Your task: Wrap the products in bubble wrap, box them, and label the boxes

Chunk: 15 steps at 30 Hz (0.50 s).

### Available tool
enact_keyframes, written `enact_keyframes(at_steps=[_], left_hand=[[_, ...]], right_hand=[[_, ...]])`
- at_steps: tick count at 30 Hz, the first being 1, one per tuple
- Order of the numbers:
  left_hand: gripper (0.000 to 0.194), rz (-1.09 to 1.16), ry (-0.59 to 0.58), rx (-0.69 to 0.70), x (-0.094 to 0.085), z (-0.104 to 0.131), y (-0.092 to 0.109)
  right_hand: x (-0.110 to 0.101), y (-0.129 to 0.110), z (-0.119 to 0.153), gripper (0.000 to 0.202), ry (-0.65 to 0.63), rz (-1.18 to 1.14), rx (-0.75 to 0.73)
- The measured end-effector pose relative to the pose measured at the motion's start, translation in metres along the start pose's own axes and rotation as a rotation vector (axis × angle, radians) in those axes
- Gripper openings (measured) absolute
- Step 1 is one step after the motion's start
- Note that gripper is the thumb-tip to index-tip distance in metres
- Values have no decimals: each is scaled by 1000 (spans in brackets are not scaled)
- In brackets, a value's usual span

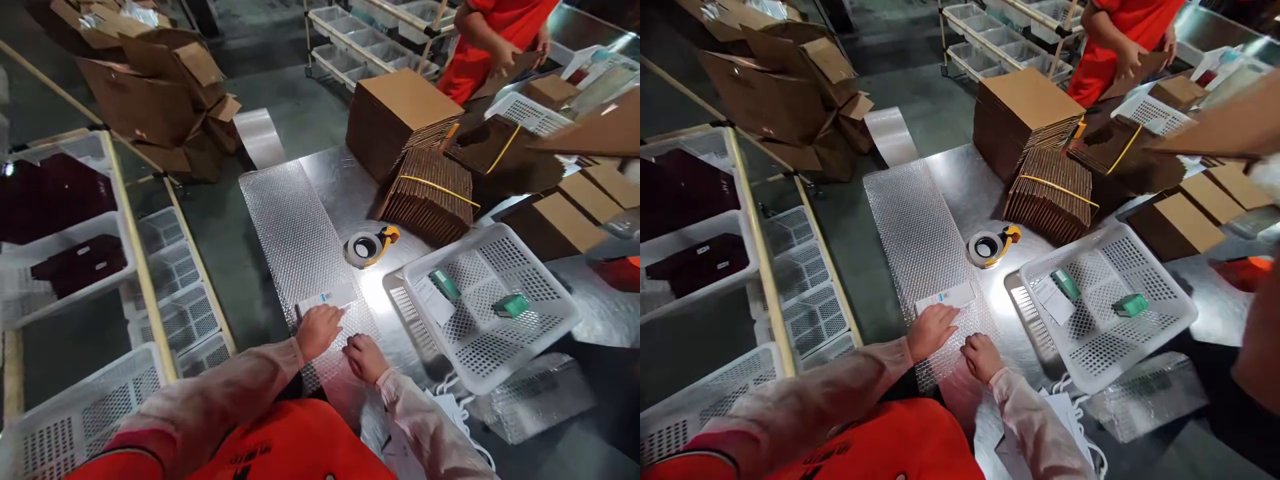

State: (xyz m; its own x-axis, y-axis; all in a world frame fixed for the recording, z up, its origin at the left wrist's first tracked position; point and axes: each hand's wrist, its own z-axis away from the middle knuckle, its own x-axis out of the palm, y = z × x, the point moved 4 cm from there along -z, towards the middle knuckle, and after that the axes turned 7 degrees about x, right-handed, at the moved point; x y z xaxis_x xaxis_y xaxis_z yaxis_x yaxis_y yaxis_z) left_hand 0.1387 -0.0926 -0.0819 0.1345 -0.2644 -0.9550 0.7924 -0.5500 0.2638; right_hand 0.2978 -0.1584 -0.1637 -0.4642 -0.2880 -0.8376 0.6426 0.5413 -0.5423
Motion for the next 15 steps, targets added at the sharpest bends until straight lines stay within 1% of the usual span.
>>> enact_keyframes(at_steps=[1,2,4,5,7,9,11,12,13,15], left_hand=[[39,-22,-42,-6,9,-2,10],[37,-54,-78,-46,18,-4,18],[38,-111,-111,-171,32,-8,27],[36,-120,-113,-214,35,-9,30],[27,-101,-115,-232,35,-8,33],[21,-78,-104,-214,23,-5,29],[18,-83,-37,-243,2,-4,14],[20,-83,-5,-272,-9,-6,3],[30,-74,11,-300,-18,-8,-8],[52,-24,-15,-323,-27,-13,-26]], right_hand=[[0,1,1,22,28,-4,-30],[0,2,2,23,53,-6,-61],[-1,4,3,24,81,-4,-118],[-1,5,3,24,81,-3,-142],[-4,6,2,22,83,2,-180],[-7,5,0,19,97,25,-199],[-11,4,-2,19,113,70,-194],[-13,4,-3,21,110,94,-175],[-15,5,-3,23,102,114,-147],[-18,9,-3,26,90,137,-91]])
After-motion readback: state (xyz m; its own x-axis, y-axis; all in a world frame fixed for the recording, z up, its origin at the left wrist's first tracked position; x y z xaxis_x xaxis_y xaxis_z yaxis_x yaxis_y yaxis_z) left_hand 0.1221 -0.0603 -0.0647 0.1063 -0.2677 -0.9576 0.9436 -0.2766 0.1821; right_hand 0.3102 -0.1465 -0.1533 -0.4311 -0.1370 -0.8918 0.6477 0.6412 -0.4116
